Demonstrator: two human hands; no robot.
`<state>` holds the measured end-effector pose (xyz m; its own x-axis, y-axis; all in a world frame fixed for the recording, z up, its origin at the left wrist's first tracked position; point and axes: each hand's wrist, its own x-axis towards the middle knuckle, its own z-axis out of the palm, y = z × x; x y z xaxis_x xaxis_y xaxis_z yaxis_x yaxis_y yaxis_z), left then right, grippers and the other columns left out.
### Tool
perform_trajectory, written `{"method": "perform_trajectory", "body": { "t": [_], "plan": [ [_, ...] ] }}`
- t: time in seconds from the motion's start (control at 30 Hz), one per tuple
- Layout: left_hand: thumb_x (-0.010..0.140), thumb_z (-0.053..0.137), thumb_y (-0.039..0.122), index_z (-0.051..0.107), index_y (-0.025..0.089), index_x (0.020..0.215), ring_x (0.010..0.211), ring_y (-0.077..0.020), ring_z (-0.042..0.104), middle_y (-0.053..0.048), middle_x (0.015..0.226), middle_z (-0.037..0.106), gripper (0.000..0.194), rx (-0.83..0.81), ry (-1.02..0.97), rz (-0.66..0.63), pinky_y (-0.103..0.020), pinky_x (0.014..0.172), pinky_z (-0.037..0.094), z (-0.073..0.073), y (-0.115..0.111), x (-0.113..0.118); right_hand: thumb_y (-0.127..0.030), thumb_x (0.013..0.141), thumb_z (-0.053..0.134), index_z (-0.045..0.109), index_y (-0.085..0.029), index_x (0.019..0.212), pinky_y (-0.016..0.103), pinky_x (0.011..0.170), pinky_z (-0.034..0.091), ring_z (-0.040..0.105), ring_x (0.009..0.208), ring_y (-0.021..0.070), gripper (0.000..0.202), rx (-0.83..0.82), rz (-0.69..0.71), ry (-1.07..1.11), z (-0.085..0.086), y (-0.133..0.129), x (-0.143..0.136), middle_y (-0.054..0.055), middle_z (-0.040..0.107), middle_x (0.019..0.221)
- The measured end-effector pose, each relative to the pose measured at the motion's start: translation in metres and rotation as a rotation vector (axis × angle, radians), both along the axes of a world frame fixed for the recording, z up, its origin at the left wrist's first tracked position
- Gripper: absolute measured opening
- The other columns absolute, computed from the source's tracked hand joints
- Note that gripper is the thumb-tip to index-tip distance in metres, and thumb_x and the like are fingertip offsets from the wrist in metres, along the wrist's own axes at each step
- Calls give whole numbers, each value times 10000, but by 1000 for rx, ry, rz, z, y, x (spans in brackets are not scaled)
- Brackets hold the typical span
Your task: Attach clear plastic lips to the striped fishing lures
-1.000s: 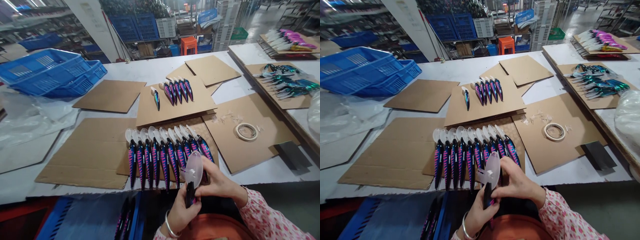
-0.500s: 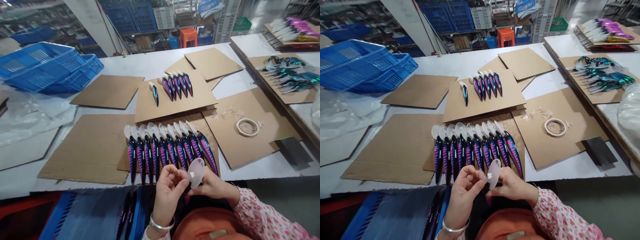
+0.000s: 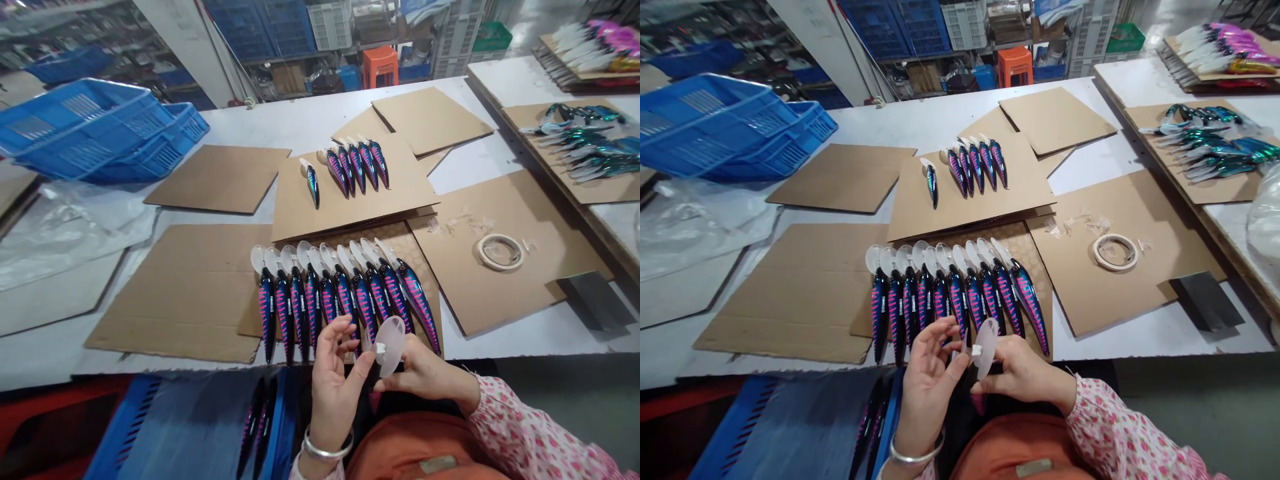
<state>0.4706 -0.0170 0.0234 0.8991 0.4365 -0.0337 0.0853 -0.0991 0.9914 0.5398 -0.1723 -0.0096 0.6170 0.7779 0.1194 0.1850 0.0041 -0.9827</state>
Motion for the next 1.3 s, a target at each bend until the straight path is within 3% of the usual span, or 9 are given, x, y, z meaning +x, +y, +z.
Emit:
{"method": "perform_trajectory", "body": {
  "t": [0.07, 0.17, 0.37, 0.53, 0.73, 0.83, 0.93, 1.13, 1.3],
  "plan": [
    [816, 718, 253, 556, 257, 1160, 1061, -153, 617, -50, 1204, 623, 380, 134, -64, 57, -251, 897, 518, -2, -2, -3, -493, 872, 653, 657, -158, 789, 204, 625, 421, 556, 663, 125, 346, 4, 1, 17, 2, 1, 0, -2, 624, 736],
    [838, 696, 213, 572, 258, 1150, 981, -141, 646, -26, 1088, 683, 339, 297, -84, 20, -248, 869, 522, -1, -5, -8, -504, 878, 641, 663, -166, 814, 222, 669, 445, 593, 711, 145, 346, 2, 3, 2, 4, 1, 0, 10, 654, 782],
    [847, 682, 167, 583, 238, 1126, 898, -132, 698, -12, 1000, 730, 304, 416, -131, -6, -242, 836, 562, 2, -12, -12, -526, 884, 627, 641, -172, 790, 234, 678, 456, 565, 664, 137, 367, -23, 2, -54, 2, 2, -3, 3, 628, 755],
    [819, 692, 97, 614, 213, 1121, 845, -160, 719, -36, 964, 751, 333, 698, -289, 26, -279, 798, 576, 3, -15, -14, -540, 921, 562, 636, -160, 796, 246, 710, 462, 570, 686, 141, 407, -36, -13, -119, -2, 2, -4, 19, 646, 784],
    [755, 708, 14, 622, 250, 1149, 820, -185, 744, -36, 958, 781, 467, 853, -353, -110, -275, 763, 558, 18, -7, -9, -561, 936, 519, 647, -157, 854, 263, 744, 478, 589, 748, 162, 431, -48, 19, -144, -1, 2, -2, 38, 651, 824],
    [759, 709, 37, 640, 265, 1137, 790, -181, 743, -21, 934, 782, 448, 840, -322, -165, -269, 751, 551, 24, -3, -8, -538, 941, 526, 646, -160, 864, 272, 755, 478, 593, 770, 172, 405, -84, 40, -162, 0, 2, -2, 47, 657, 845],
    [775, 706, 80, 645, 262, 1082, 781, -174, 726, -13, 915, 769, 361, 749, -236, -138, -260, 721, 544, 25, -2, -9, -482, 938, 563, 638, -162, 872, 274, 759, 469, 596, 787, 175, 336, -101, 44, -169, 1, 3, -4, 52, 662, 879],
    [845, 637, 136, 559, 242, 1047, 807, -145, 668, -6, 908, 700, 241, 400, -15, -131, -237, 695, 511, 17, -5, -12, -408, 922, 604, 644, -167, 888, 271, 768, 460, 618, 851, 189, 247, -83, 47, -134, 3, 4, -5, 55, 682, 949],
    [885, 586, 160, 534, 216, 1065, 853, -156, 648, -36, 940, 662, 196, 278, 31, -144, -256, 744, 515, 9, -7, -15, -467, 936, 565, 637, -164, 870, 264, 742, 460, 605, 812, 178, 318, -102, 64, -148, 1, 4, -5, 51, 667, 899]
  ]
}}
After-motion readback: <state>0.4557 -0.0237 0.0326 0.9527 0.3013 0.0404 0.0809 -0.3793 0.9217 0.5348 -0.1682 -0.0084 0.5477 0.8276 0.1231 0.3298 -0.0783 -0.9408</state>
